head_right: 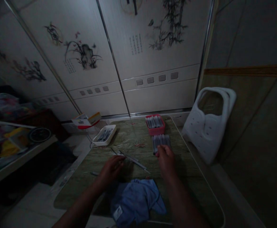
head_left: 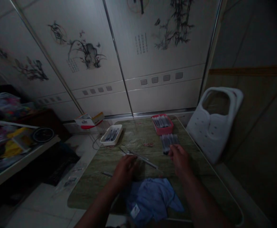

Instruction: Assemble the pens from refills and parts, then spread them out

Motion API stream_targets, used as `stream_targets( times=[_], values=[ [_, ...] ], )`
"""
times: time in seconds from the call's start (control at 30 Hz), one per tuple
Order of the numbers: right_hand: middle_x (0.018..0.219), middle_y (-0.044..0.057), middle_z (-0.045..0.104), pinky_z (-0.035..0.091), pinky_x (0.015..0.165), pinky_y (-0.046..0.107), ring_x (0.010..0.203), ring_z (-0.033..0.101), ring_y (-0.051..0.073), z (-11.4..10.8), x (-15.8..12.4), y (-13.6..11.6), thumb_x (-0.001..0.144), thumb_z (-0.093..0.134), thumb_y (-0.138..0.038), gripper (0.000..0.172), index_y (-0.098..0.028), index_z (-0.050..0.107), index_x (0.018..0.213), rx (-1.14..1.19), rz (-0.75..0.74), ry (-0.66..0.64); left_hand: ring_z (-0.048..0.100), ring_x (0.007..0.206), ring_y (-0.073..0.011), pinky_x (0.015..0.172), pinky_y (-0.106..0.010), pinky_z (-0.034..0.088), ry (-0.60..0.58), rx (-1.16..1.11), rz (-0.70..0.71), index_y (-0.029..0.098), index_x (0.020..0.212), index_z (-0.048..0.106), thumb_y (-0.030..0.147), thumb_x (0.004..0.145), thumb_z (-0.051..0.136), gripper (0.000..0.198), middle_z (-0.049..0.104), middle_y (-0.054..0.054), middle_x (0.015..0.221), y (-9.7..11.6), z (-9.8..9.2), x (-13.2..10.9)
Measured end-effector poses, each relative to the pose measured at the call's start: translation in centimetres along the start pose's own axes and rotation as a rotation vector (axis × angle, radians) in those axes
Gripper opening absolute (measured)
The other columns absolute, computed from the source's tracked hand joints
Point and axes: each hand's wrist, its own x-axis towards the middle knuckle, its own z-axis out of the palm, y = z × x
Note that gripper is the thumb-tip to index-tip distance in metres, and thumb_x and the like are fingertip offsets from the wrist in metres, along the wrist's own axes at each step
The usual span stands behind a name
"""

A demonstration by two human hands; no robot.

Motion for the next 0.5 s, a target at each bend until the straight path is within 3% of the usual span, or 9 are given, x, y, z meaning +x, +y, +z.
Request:
stream_targets(
  times=[0.13, 0.27, 0.37, 0.5],
  values=[
    [0.061, -0.004, 0.057, 0.037, 0.053, 0.026, 0.054, 0.049, 0.014, 0.0, -0.2, 0.1, 0.080, 0.065, -0.049, 0.026, -0.023, 0.061, 0.076, -0.029, -0.031, -0.006, 0.064, 0.117, -0.0261, 0.103, -0.044, 0.049, 0.204, -0.031, -0.237, 0.023, 0.121, 0.069, 0.042, 0.094, 0.052, 0.037, 0.070, -0.011, 0.123, -4.6, -4.3, -4.9],
    [0.060, -0.004, 0.057, 0.038, 0.053, 0.027, 0.056, 0.050, 0.015, 0.1, -0.4, 0.4, 0.079, 0.066, -0.046, 0.023, -0.023, 0.063, 0.077, -0.034, -0.021, -0.011, 0.066, 0.116, -0.0278, 0.101, -0.045, 0.051, 0.246, 0.035, -0.503, 0.021, 0.124, 0.067, 0.046, 0.090, 0.053, 0.044, 0.070, -0.011, 0.126, -8.2, -7.2, -9.5],
    [0.060, -0.004, 0.058, 0.037, 0.053, 0.028, 0.055, 0.049, 0.015, 0.2, -0.6, 0.5, 0.079, 0.066, -0.046, 0.022, -0.024, 0.063, 0.078, -0.046, -0.016, -0.026, 0.066, 0.115, -0.0286, 0.101, -0.044, 0.049, 0.250, 0.120, -0.570, 0.021, 0.119, 0.070, 0.045, 0.086, 0.059, 0.042, 0.072, -0.011, 0.122, -9.2, -7.3, -11.5],
    [0.061, -0.004, 0.058, 0.037, 0.054, 0.028, 0.054, 0.048, 0.015, 0.1, -0.8, 0.7, 0.081, 0.064, -0.048, 0.025, -0.023, 0.063, 0.078, -0.099, -0.038, -0.038, 0.067, 0.113, -0.0262, 0.101, -0.041, 0.049, 0.247, 0.107, -0.515, 0.022, 0.119, 0.069, 0.038, 0.085, 0.060, 0.039, 0.073, -0.010, 0.119, -9.1, -6.2, -11.6]
  ],
)
